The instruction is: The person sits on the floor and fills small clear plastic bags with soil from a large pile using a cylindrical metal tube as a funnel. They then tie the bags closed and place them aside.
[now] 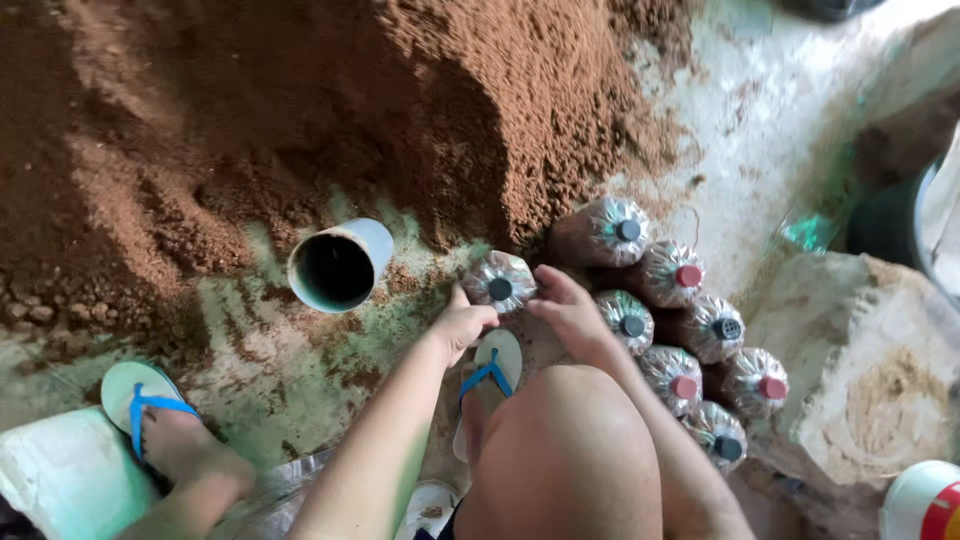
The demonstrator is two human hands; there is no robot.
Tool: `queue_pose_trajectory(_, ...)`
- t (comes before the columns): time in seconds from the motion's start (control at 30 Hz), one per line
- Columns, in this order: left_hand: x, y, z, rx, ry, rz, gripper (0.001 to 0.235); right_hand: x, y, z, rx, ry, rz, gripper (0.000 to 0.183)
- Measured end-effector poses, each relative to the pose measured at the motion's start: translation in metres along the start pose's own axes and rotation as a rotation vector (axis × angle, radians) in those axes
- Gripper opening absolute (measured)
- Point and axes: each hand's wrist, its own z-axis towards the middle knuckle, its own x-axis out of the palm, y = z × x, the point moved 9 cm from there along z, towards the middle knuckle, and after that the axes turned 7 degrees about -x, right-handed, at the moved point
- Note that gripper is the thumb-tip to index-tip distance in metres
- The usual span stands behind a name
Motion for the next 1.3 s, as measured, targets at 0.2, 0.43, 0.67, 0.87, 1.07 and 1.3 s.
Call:
queue_pose_trajectory(0.2, 0.000, -0.021, -0.064, -0.129, -0.022, -0.060, 0.092, 0.053, -0.050, -0.036, 0.301, 0.017, 0.283, 0.099)
queue_pose_trajectory(0.43, 0.019, -0.026, -0.046, -0.023, -0.062, 0.038, 0.091, 0.054, -0.061, -0.040, 0.299, -0.095, 0.254, 0.088)
queue_pose_trajectory(0.67, 0.051, -0.028, -0.032, 0.041, 0.087, 0.306, 0.102, 0.030, -0.042, -0.090, 0.302, -0.347, 0.318, 0.095)
queue_pose_trajectory(0.87, 0.053, -0.008, 0.014, 0.030, 0.041, 0.717, 0.100, 0.026, -0.069, -0.085, 0.231, -0.546, 0.433, 0.067)
queue_pose_trajectory(1.07, 0.074, -0.012, -0.022, -0.021, 0.081, 0.505, 0.100, 0.026, -0.085, -0.088, 0.235, -0.507, 0.825, 0.020)
queue_pose_trajectory(1.3, 0.085, -0.035, -0.031, 0.043, 0.150, 0.491, 0.092, 0.038, -0.050, -0.078, 0.205, -0.328, 0.922, 0.023)
